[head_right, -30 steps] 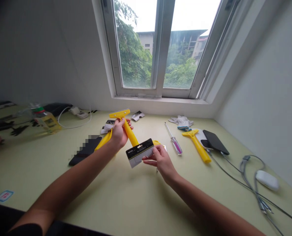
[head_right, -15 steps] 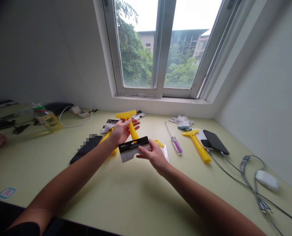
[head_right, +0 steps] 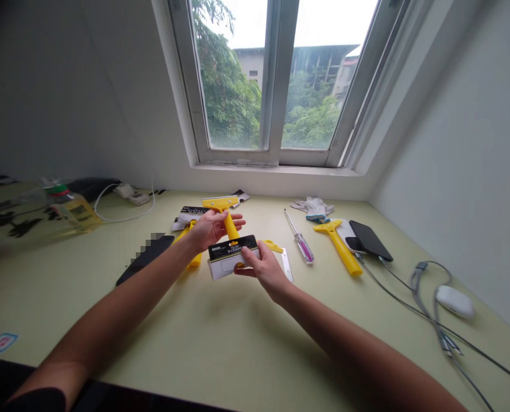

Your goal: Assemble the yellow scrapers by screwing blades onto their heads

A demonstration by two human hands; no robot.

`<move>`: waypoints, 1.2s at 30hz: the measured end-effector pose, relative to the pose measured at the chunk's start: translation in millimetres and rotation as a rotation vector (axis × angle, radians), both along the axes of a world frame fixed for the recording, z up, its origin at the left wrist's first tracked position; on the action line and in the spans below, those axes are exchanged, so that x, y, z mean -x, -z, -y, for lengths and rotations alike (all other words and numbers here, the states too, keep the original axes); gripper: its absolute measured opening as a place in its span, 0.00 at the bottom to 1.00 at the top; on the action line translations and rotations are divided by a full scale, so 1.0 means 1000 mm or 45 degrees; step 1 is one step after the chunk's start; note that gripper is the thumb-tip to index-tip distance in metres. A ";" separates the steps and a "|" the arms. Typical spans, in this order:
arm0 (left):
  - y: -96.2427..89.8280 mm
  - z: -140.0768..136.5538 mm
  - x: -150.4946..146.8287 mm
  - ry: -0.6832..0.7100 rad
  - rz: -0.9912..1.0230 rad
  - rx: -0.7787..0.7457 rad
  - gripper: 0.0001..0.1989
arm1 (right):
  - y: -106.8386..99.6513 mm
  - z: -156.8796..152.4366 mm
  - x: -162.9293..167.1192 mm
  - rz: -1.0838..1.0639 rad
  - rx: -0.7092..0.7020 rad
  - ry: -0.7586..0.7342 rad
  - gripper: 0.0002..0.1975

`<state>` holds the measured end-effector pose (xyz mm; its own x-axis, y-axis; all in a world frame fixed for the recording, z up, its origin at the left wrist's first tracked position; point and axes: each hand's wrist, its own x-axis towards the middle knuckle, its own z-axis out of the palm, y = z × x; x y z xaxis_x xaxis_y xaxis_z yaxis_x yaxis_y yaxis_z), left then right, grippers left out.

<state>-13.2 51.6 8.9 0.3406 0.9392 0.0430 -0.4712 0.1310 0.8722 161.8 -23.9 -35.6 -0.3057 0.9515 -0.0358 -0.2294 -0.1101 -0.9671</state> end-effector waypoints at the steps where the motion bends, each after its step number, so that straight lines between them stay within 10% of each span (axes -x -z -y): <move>1: 0.001 0.001 -0.001 0.014 -0.011 0.002 0.05 | 0.001 0.000 0.000 0.004 0.011 -0.011 0.16; 11: -0.001 0.005 -0.007 -0.125 -0.071 0.138 0.04 | -0.001 0.001 -0.004 -0.029 0.021 0.105 0.18; 24: -0.003 0.010 -0.004 0.351 -0.455 -0.027 0.20 | -0.009 -0.006 -0.016 -0.173 -0.065 0.352 0.20; 36: -0.017 0.008 0.004 0.097 -0.587 0.030 0.15 | -0.018 -0.011 -0.021 -0.127 0.002 0.415 0.38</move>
